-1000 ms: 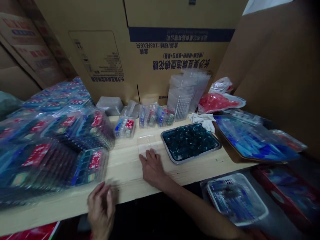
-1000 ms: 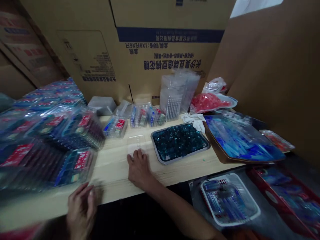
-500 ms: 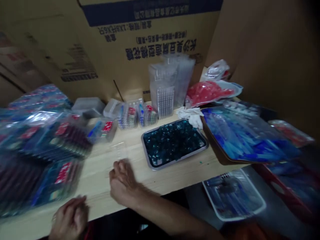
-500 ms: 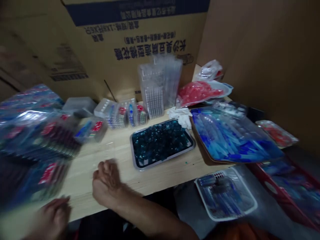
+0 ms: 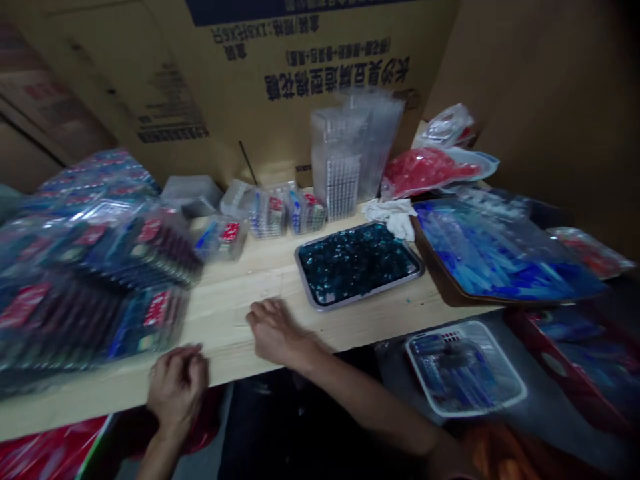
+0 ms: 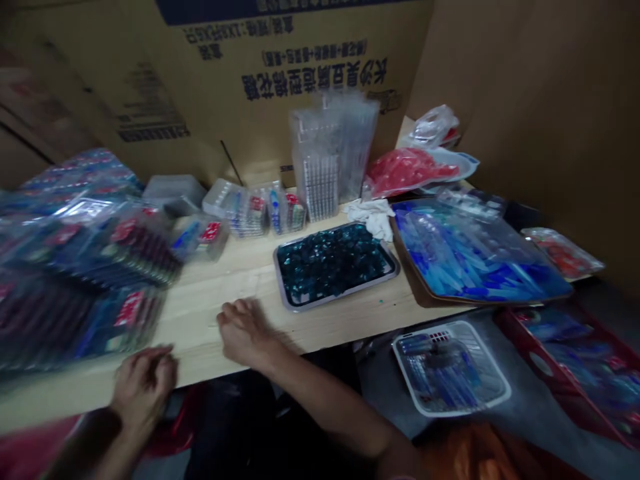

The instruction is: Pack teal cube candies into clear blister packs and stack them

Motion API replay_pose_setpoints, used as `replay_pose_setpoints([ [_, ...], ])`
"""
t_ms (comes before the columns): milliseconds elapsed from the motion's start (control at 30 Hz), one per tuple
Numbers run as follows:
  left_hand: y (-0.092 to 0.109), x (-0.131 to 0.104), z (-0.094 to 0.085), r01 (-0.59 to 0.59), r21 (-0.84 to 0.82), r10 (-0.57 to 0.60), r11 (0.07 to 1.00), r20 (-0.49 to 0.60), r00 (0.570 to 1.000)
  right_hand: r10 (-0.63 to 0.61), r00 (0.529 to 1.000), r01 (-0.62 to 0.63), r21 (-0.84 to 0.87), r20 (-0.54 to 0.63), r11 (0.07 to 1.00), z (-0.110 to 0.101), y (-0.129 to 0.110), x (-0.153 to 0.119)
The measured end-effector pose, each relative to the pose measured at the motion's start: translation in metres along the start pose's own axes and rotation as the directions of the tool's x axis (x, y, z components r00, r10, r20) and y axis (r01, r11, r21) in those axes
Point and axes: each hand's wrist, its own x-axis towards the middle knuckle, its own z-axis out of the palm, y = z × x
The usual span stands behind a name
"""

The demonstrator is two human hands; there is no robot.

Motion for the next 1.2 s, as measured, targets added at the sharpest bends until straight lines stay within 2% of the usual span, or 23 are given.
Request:
replay_pose_setpoints([
  [67, 0.021, 0.016, 0.001, -0.079, -0.072, 0.074, 0.994, -0.067, 0.995, 0.001, 1.0, -0.001, 0.02, 0.0, 1.0, -0.001, 0.0, -0.007],
  [100, 0.031, 0.027, 0.004, -0.117, -0.099, 0.111, 0.988, -0.062, 0.992, -0.008, 1.0, 0.009, 0.031, -0.019, 0.999, -0.002, 0.0, -0.011],
  [167, 0.052, 0.055, 0.019, -0.219, -0.207, 0.241, 0.953, 0.085, 0.967, 0.008, 0.995, -0.006, 0.023, -0.101, 1.0, -0.01, 0.001, -0.018],
  [233, 0.069, 0.083, 0.042, -0.296, -0.291, 0.358, 0.91, 0.193, 0.913, 0.139, 0.966, -0.152, -0.043, -0.219, 0.988, -0.027, 0.008, -0.027],
  [267, 0.075, 0.096, 0.055, -0.323, -0.312, 0.401, 0.893, 0.229, 0.887, 0.245, 0.929, -0.278, -0.088, -0.277, 0.956, -0.038, 0.014, -0.033],
  [333, 0.081, 0.117, 0.081, -0.351, -0.363, 0.462, 0.863, 0.286, 0.84, 0.474, 0.802, -0.559, -0.176, -0.364, 0.811, -0.061, 0.032, -0.045],
  [367, 0.082, 0.124, 0.092, -0.341, -0.386, 0.47, 0.857, 0.312, 0.826, 0.551, 0.75, -0.646, -0.225, -0.367, 0.729, -0.071, 0.042, -0.05],
  [433, 0.08, 0.131, 0.108, -0.287, -0.429, 0.449, 0.856, 0.344, 0.825, 0.639, 0.697, -0.717, -0.316, -0.324, 0.622, -0.085, 0.064, -0.057],
  [533, 0.076, 0.131, 0.115, -0.156, -0.523, 0.37, 0.838, 0.335, 0.866, 0.693, 0.682, -0.722, -0.372, -0.234, 0.584, -0.089, 0.092, -0.054],
  [600, 0.076, 0.128, 0.112, -0.056, -0.569, 0.293, 0.82, 0.334, 0.896, 0.717, 0.669, -0.729, -0.359, -0.194, 0.583, -0.088, 0.105, -0.045],
  [667, 0.079, 0.123, 0.107, 0.002, -0.566, 0.237, 0.825, 0.348, 0.907, 0.727, 0.669, -0.728, -0.332, -0.154, 0.6, -0.088, 0.115, -0.037],
  [767, 0.086, 0.113, 0.104, -0.029, -0.53, 0.238, 0.848, 0.332, 0.913, 0.697, 0.714, -0.681, -0.289, -0.061, 0.673, -0.094, 0.125, -0.034],
  [867, 0.102, 0.108, 0.104, -0.076, -0.43, 0.198, 0.899, 0.247, 0.949, 0.639, 0.769, -0.61, -0.29, 0.01, 0.738, -0.097, 0.129, -0.038],
  [933, 0.124, 0.111, 0.103, -0.098, -0.327, 0.166, 0.94, 0.186, 0.968, 0.645, 0.764, -0.609, -0.339, -0.007, 0.717, -0.093, 0.127, -0.036],
  [967, 0.138, 0.114, 0.103, -0.118, -0.292, 0.177, 0.949, 0.182, 0.967, 0.666, 0.745, -0.631, -0.361, -0.036, 0.686, -0.09, 0.125, -0.034],
  [1000, 0.154, 0.119, 0.103, -0.159, -0.296, 0.228, 0.942, 0.213, 0.95, 0.69, 0.721, -0.661, -0.369, -0.069, 0.654, -0.088, 0.124, -0.031],
  [1033, 0.17, 0.124, 0.104, -0.216, -0.334, 0.317, 0.917, 0.284, 0.905, 0.707, 0.7, -0.689, -0.355, -0.101, 0.631, -0.085, 0.123, -0.028],
  [1100, 0.198, 0.134, 0.108, -0.303, -0.4, 0.465, 0.865, 0.415, 0.782, 0.721, 0.672, -0.735, -0.266, -0.167, 0.624, -0.084, 0.126, -0.025],
  [1167, 0.216, 0.141, 0.114, -0.285, -0.453, 0.497, 0.845, 0.469, 0.73, 0.706, 0.666, -0.744, -0.136, -0.242, 0.654, -0.086, 0.133, -0.026],
  [1200, 0.22, 0.142, 0.116, -0.255, -0.477, 0.492, 0.841, 0.477, 0.728, 0.698, 0.66, -0.739, -0.071, -0.277, 0.67, -0.089, 0.137, -0.028],
])
